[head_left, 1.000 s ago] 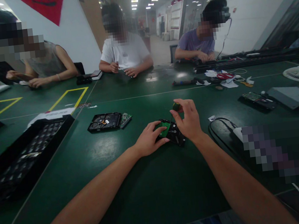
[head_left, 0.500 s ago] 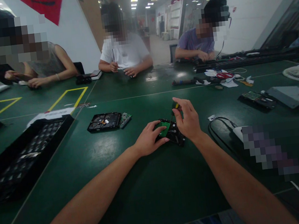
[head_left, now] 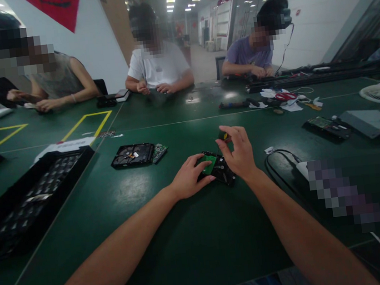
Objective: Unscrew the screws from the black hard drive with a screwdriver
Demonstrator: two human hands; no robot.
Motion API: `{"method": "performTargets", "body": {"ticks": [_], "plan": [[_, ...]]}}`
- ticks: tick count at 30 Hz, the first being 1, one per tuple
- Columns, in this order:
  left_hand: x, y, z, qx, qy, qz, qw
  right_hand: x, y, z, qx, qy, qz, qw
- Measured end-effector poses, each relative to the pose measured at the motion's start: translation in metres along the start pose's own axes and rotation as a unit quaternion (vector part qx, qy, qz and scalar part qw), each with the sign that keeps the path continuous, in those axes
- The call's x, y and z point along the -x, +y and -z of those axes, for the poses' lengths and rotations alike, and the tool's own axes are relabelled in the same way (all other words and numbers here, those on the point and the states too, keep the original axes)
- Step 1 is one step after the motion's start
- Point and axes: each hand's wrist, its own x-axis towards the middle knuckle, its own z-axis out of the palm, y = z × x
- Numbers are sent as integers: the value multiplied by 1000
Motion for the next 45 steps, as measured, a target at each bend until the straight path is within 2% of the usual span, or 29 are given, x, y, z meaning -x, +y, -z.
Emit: {"method": "performTargets", "body": {"ticks": [8, 15, 21, 29, 37, 45], "plan": [[0, 0, -1, 11, 11, -1, 1000, 3, 5, -4, -41, -22, -8, 999], [0, 1, 0, 7, 4, 2, 1000, 2, 3, -2, -2, 18, -3, 1000], [0, 1, 0, 12, 4, 7, 1000, 5, 8, -6, -38, -23, -12, 999], [0, -1, -1, 20, 7, 6, 1000, 0, 1, -1, -3, 27, 0, 1000], [0, -3, -2, 56, 11, 35, 998, 3, 3, -4, -28, -5, -9, 1000], [-1, -4, -3, 60, 24, 62, 996, 1, 0, -1, -4, 28, 4, 1000]]}}
